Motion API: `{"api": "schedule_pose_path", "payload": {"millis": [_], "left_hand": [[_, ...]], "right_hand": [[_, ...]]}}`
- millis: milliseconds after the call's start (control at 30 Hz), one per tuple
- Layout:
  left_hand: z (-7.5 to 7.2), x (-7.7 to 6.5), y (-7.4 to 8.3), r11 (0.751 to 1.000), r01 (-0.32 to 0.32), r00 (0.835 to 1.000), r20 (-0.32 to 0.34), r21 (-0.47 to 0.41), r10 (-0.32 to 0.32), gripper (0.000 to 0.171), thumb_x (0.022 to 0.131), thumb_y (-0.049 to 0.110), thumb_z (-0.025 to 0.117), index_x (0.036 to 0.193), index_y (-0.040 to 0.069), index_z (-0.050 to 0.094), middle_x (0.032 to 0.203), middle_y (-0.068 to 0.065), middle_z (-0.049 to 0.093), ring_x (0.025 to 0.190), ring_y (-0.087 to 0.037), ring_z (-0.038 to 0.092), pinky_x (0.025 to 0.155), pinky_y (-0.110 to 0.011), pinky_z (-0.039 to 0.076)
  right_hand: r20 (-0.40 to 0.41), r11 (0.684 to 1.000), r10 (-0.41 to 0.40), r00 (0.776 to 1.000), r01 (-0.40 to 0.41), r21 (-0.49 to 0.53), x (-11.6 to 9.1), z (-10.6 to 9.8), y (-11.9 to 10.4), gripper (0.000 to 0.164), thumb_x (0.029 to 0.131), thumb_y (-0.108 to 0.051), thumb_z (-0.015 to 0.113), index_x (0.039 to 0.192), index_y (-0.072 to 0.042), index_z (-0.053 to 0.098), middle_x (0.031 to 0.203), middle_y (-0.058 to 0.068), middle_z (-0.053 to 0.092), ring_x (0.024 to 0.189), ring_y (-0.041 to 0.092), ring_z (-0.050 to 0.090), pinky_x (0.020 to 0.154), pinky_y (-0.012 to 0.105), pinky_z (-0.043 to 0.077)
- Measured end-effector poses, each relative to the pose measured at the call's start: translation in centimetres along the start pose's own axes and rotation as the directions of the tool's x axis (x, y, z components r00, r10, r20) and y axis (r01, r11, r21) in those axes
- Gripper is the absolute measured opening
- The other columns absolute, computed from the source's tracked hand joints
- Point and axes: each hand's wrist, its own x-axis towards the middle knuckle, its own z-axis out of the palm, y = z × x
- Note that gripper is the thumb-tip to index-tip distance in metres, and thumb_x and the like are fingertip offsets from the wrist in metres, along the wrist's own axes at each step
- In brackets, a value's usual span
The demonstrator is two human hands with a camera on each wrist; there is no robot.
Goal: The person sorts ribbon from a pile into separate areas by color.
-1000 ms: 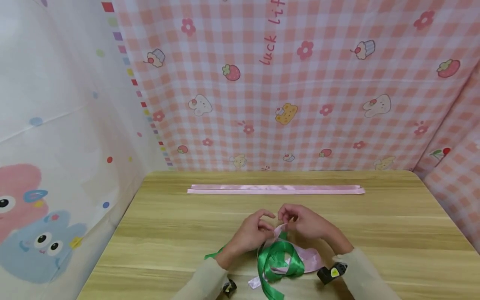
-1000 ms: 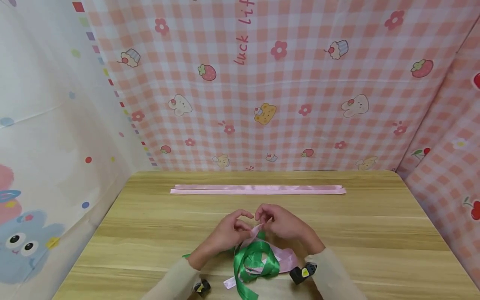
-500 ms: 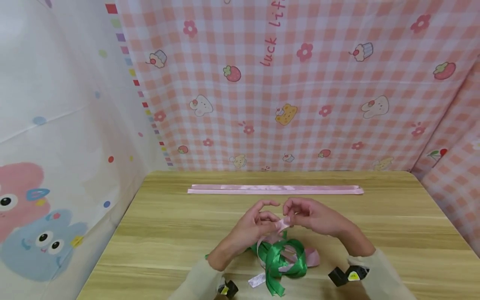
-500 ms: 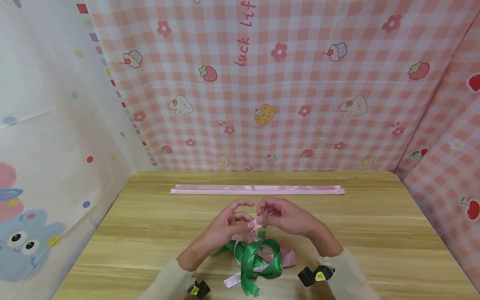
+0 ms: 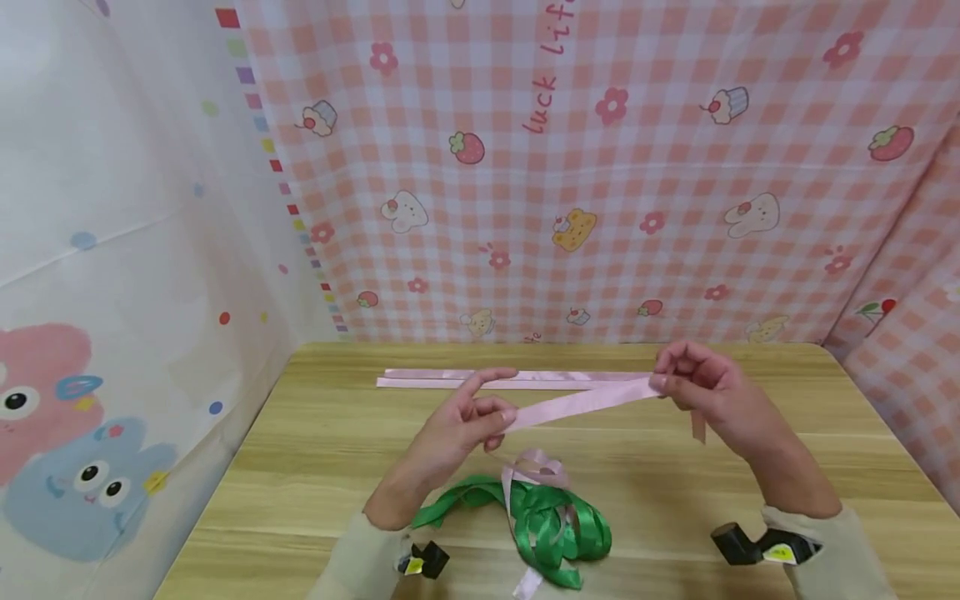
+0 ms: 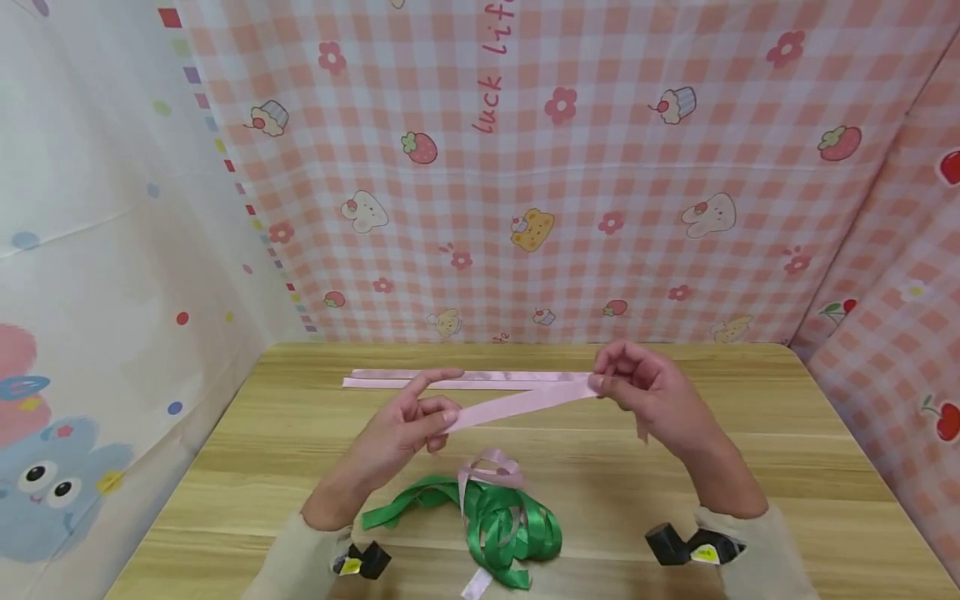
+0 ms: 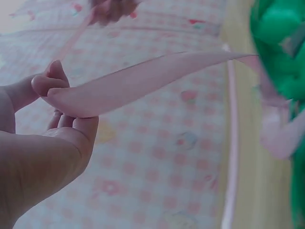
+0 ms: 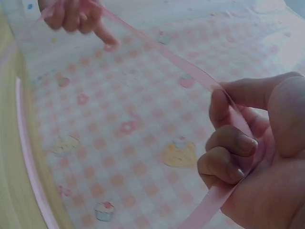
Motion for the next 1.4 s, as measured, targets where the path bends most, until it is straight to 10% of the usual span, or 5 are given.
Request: {"api": "schedule_pose_path", "payload": {"millis": [633, 800, 933, 1233, 1400], "left_hand": [[-9.2, -4.8, 4.3, 0.948, 0.050, 0.999, -0.021, 0.314, -0.046, 0.045, 0.099, 0.012, 0.060, 0.141, 0.008, 0.046, 0.092, 0.001, 0.070, 0.064, -0.012, 0.041, 0.060, -0.026, 0.034], [-10.9, -5.8, 4.1, 0.914, 0.112, 0.992, -0.092, 0.390, -0.083, 0.041, 0.098, 0.018, 0.064, 0.136, 0.010, 0.052, 0.097, -0.006, 0.070, 0.076, -0.010, 0.057, 0.055, -0.022, 0.044], [-12.2, -6.2, 3.8, 0.906, 0.148, 0.987, -0.114, 0.397, -0.111, 0.038, 0.099, 0.019, 0.062, 0.135, 0.009, 0.052, 0.090, -0.002, 0.067, 0.055, -0.008, 0.042, 0.039, -0.024, 0.027], [-15.2, -7.3, 2.6, 0.847, 0.231, 0.960, -0.256, 0.478, -0.117, 0.039, 0.095, 0.024, 0.069, 0.129, 0.010, 0.057, 0.082, 0.004, 0.066, 0.064, -0.014, 0.041, 0.054, -0.028, 0.033], [-16.4, -7.7, 2.0, 0.856, 0.241, 0.950, -0.293, 0.458, -0.110, 0.035, 0.095, 0.023, 0.068, 0.127, 0.011, 0.059, 0.078, 0.006, 0.065, 0.070, -0.016, 0.052, 0.061, -0.026, 0.042]], "right_hand": [[-0.105, 0.954, -0.176, 0.979, 0.195, 0.227, -4.2, -6.9, -0.3, 0.034, 0.096, 0.025, 0.028, 0.109, 0.005, 0.052, 0.080, 0.002, 0.049, 0.058, 0.020, 0.022, 0.049, 0.031, 0.020], [-0.065, 0.977, -0.101, 0.993, 0.111, 0.180, -5.0, -7.8, 0.6, 0.033, 0.095, 0.025, 0.030, 0.109, 0.003, 0.050, 0.083, 0.001, 0.055, 0.059, 0.020, 0.023, 0.045, 0.033, 0.023], [-0.093, 0.999, 0.010, 0.996, -0.005, 0.052, -5.4, -8.0, 0.8, 0.029, 0.097, 0.020, 0.038, 0.107, -0.004, 0.052, 0.076, -0.001, 0.054, 0.058, 0.022, 0.024, 0.041, 0.037, 0.024], [-0.005, 0.974, 0.165, 0.986, -0.164, -0.159, -6.9, -9.6, 1.9, 0.031, 0.097, 0.016, 0.045, 0.114, -0.008, 0.055, 0.089, 0.000, 0.064, 0.065, 0.017, 0.047, 0.052, 0.035, 0.033], [0.050, 0.946, 0.254, 0.966, -0.237, -0.222, -7.5, -10.0, 2.1, 0.025, 0.098, 0.011, 0.049, 0.114, -0.007, 0.055, 0.087, 0.001, 0.064, 0.070, 0.016, 0.052, 0.057, 0.034, 0.038]]}}
